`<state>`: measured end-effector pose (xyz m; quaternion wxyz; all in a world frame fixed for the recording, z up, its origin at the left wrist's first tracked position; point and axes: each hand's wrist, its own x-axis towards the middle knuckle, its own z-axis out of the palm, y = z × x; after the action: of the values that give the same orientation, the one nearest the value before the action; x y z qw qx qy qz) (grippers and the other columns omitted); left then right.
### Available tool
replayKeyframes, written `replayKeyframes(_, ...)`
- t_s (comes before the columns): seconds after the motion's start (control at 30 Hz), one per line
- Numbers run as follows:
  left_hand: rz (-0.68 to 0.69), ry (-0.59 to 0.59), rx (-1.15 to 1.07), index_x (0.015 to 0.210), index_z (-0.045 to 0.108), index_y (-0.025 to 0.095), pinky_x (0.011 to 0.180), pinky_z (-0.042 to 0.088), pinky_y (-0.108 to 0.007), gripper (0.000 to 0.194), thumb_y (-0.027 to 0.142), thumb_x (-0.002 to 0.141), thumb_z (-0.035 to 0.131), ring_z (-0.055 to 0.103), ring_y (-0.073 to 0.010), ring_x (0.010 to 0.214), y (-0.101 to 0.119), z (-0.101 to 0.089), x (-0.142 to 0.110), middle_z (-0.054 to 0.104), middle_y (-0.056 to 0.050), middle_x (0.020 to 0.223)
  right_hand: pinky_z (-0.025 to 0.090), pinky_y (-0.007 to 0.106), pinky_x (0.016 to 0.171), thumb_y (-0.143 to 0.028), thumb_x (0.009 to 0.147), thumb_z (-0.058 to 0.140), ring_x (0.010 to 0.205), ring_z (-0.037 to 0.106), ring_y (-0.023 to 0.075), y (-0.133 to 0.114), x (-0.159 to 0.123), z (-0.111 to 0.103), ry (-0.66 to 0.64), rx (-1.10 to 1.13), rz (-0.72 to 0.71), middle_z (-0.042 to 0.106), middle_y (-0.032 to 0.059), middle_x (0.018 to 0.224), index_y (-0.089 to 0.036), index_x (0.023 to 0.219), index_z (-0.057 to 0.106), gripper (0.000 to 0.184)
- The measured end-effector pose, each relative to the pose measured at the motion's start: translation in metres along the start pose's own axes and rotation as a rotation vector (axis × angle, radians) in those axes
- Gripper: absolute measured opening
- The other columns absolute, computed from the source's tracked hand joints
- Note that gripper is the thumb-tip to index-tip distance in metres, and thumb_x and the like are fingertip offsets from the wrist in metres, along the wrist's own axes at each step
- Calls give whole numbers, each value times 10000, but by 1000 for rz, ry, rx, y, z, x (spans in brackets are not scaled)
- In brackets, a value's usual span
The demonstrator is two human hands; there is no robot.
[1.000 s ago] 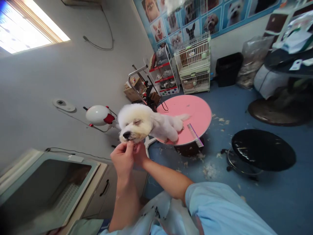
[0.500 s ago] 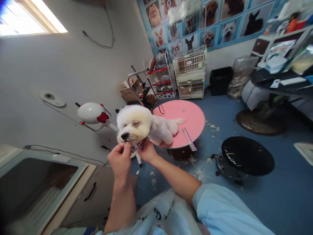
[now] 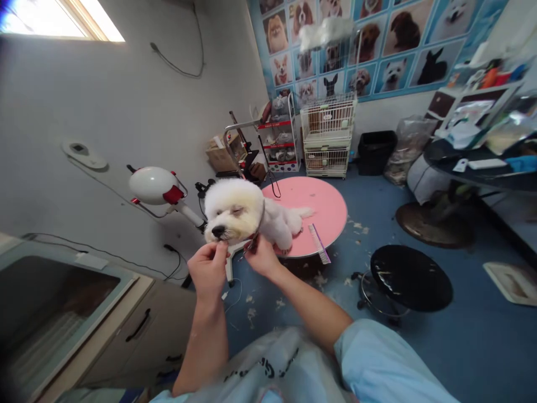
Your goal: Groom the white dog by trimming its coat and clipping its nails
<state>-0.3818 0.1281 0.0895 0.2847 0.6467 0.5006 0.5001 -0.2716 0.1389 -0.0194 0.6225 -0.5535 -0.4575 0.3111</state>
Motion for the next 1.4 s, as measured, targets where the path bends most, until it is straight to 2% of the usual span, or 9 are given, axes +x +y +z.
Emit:
replayKeyframes(0.27,-21,-31,-59,585,609,122,502,397,-183,293,362,750,574,508,-94,483,-1,2,-2,578,-10,518,543,352,780,-203,672,630,845,660,185,-4,-15,-11,-28,78,118,655,41,892,-187,997,483,357)
replayKeyframes(0.4,-24,-66,-77,578,615,123,509,395,-179,276,330,756,573,514,-92,491,1,3,-5,586,-12,524,523,374,881,-251,655,679,949,645,197,-21,-36,-2,-24,103,96,632,73,1031,-186,1046,478,444)
replayKeyframes(0.6,-23,-130,-131,593,622,121,521,400,-178,267,316,769,573,519,-91,508,1,3,-8,587,-12,540,544,377,848,-266,650,688,909,661,218,-31,-44,10,-6,179,120,661,87,992,-188,985,473,406)
replayKeyframes(0.8,-69,-159,-170,592,609,127,516,411,-185,269,331,764,571,528,-101,504,1,1,-9,596,-18,541,538,359,830,-258,665,689,878,662,198,-22,-44,17,-18,172,102,644,74,998,-187,1029,480,426)
replayKeyframes(0.93,-134,-180,-236,599,602,123,531,411,-199,276,354,748,587,539,-114,530,-11,3,-8,611,-29,567,533,344,814,-258,623,699,854,658,186,8,-43,19,-5,218,129,644,56,953,-199,990,474,435)
replayKeyframes(1.07,-279,-455,-406,705,664,92,606,429,-218,300,387,702,609,578,-137,627,-49,6,-15,657,-65,672,530,309,757,-288,532,693,826,660,182,63,-52,-4,116,256,326,655,26,865,-204,872,484,408)
replayKeyframes(1.13,-403,-514,-425,629,644,82,560,385,-209,342,421,672,618,511,-108,541,-66,6,-20,603,-52,568,516,275,613,-357,532,673,681,644,169,88,-62,-24,171,201,503,635,4,715,-204,769,492,335)
replayKeyframes(1.27,-449,-430,-611,639,610,90,573,370,-199,353,439,668,647,463,-77,538,-67,6,-27,566,-23,572,402,258,403,-465,580,617,418,541,158,108,-81,-56,194,139,645,515,-38,479,-219,672,464,304)
replayKeyframes(1.4,-458,-327,-808,635,570,102,589,372,-194,330,413,643,679,458,-64,550,-41,12,-17,550,-5,577,489,299,518,-379,552,693,645,681,232,82,-76,-81,113,173,647,678,68,743,-211,833,525,368)
